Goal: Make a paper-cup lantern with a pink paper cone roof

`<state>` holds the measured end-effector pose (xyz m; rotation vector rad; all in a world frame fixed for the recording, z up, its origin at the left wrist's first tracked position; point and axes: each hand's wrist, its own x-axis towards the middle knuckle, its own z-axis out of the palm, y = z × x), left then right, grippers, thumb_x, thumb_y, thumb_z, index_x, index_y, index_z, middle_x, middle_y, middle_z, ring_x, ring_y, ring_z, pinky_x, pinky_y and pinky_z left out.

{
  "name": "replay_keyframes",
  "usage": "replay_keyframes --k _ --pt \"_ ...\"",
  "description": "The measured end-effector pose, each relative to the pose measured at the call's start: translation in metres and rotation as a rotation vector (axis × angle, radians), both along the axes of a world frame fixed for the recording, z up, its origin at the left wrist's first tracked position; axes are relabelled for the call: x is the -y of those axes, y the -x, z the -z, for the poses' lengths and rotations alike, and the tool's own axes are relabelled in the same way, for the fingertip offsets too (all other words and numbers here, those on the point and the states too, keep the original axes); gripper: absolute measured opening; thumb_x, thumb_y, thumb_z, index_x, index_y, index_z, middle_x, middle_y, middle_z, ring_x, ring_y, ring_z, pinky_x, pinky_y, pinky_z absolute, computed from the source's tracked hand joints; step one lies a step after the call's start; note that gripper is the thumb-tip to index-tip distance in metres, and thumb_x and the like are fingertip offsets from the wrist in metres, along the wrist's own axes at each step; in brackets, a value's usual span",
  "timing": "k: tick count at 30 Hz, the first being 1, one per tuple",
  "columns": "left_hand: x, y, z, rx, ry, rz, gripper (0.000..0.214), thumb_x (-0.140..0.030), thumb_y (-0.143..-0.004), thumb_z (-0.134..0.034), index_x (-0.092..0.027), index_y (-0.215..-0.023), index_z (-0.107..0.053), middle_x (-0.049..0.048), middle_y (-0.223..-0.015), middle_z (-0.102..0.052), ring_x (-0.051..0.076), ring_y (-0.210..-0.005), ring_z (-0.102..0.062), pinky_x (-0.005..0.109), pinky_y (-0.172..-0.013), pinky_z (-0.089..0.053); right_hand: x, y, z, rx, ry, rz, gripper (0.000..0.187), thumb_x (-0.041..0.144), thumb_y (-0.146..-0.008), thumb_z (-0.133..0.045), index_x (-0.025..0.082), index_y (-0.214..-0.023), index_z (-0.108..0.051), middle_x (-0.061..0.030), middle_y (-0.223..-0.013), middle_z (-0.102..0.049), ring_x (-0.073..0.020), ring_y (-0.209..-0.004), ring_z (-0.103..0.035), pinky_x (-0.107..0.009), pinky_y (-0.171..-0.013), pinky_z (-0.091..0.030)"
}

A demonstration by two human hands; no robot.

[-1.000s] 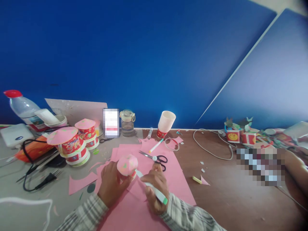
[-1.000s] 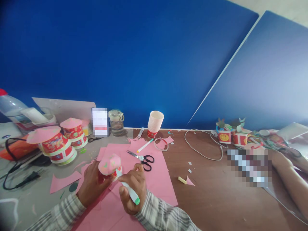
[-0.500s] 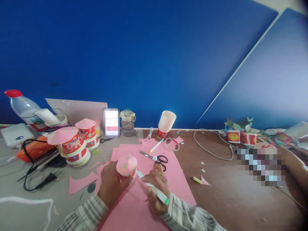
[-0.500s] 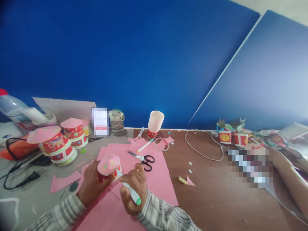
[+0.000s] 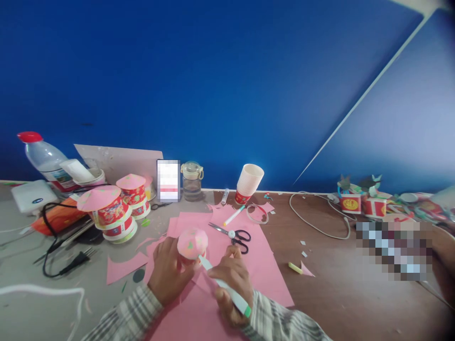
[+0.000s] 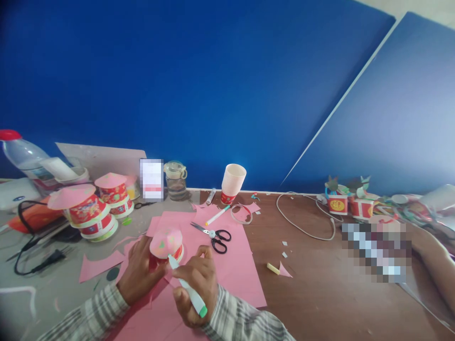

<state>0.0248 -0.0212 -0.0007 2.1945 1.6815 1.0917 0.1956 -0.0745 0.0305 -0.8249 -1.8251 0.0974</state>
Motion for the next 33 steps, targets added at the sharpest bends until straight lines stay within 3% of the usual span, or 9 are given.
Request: replay_keyframes --k 4,10,16,18,22,33 --pt "-0.0019 -0.0005 0.0041 -0.002 -0.051 -0.029 0.027 -0.035 -0.046 -0.058 -0.027 -0.071 -0.049 -0.0032 -0.063 -0.049 0.023 -0.063 -0.052 0.040 -0.060 -0.044 -0.0011 0.0023 0.0039 0.023 0.003 -0.011 0.019 0.030 -0.086 -0.041 0.021 -0.089 -0.058 0.0034 -0.059 -0.060 -0.0141 -0.047 -0.055 -0.034 -0.065 -0.041" --pt "-0.0041 -0.0004 0.0093 0.014 -0.065 -0.078 0.049 -0.052 -0.040 -0.060 -0.025 -0.080 -0.049 0.0004 -0.067 -0.054 0.027 -0.065 -0.054 0.040 -0.054 -0.045 -0.0012 0.0011 0.0054 0.014 -0.006 -0.019 0.027 0.036 -0.089 -0.037 0.020 -0.088 -0.059 0.0024 -0.057 -0.059 -0.0147 -0.046 -0.055 -0.037 -0.067 -0.042" --pt "-0.0020 0.0016 0.0062 -0.011 -0.044 0.007 0.069 -0.054 -0.040 -0.061 -0.023 -0.099 -0.046 0.0032 -0.078 -0.059 0.028 -0.074 -0.055 0.044 -0.064 -0.045 0.0002 -0.0002 0.0053 0.015 -0.018 -0.029 0.027 0.035 -0.089 -0.038 0.018 -0.088 -0.059 0.0019 -0.058 -0.061 -0.0143 -0.046 -0.055 -0.037 -0.066 -0.042" --pt "-0.0009 0.0025 0.0043 -0.026 0.001 0.036 0.061 -0.050 -0.046 -0.060 -0.025 -0.099 -0.047 0.0018 -0.077 -0.057 0.027 -0.075 -0.054 0.044 -0.067 -0.044 0.0004 0.0002 0.0044 0.014 -0.022 -0.023 0.029 0.036 -0.090 -0.036 0.018 -0.087 -0.059 0.0019 -0.058 -0.060 -0.0141 -0.046 -0.054 -0.037 -0.066 -0.042" --pt "-0.0003 0.0032 0.0018 -0.024 0.033 0.069 0.034 -0.046 -0.049 -0.058 -0.027 -0.077 -0.054 -0.0025 -0.069 -0.053 0.023 -0.069 -0.053 0.040 -0.063 -0.044 0.0004 0.0010 0.0025 0.024 -0.027 -0.012 0.034 0.038 -0.092 -0.031 0.018 -0.086 -0.058 0.0031 -0.055 -0.057 -0.0132 -0.045 -0.053 -0.036 -0.066 -0.041" --pt "-0.0012 -0.0003 0.0025 -0.007 0.024 0.007 0.034 -0.035 -0.043 -0.063 -0.025 -0.073 -0.050 -0.0036 -0.066 -0.049 0.022 -0.065 -0.050 0.039 -0.062 -0.043 0.0014 0.0034 0.0040 0.055 -0.031 0.008 0.029 0.035 -0.091 -0.035 0.018 -0.086 -0.058 0.0024 -0.058 -0.060 -0.0133 -0.046 -0.053 -0.035 -0.066 -0.039"
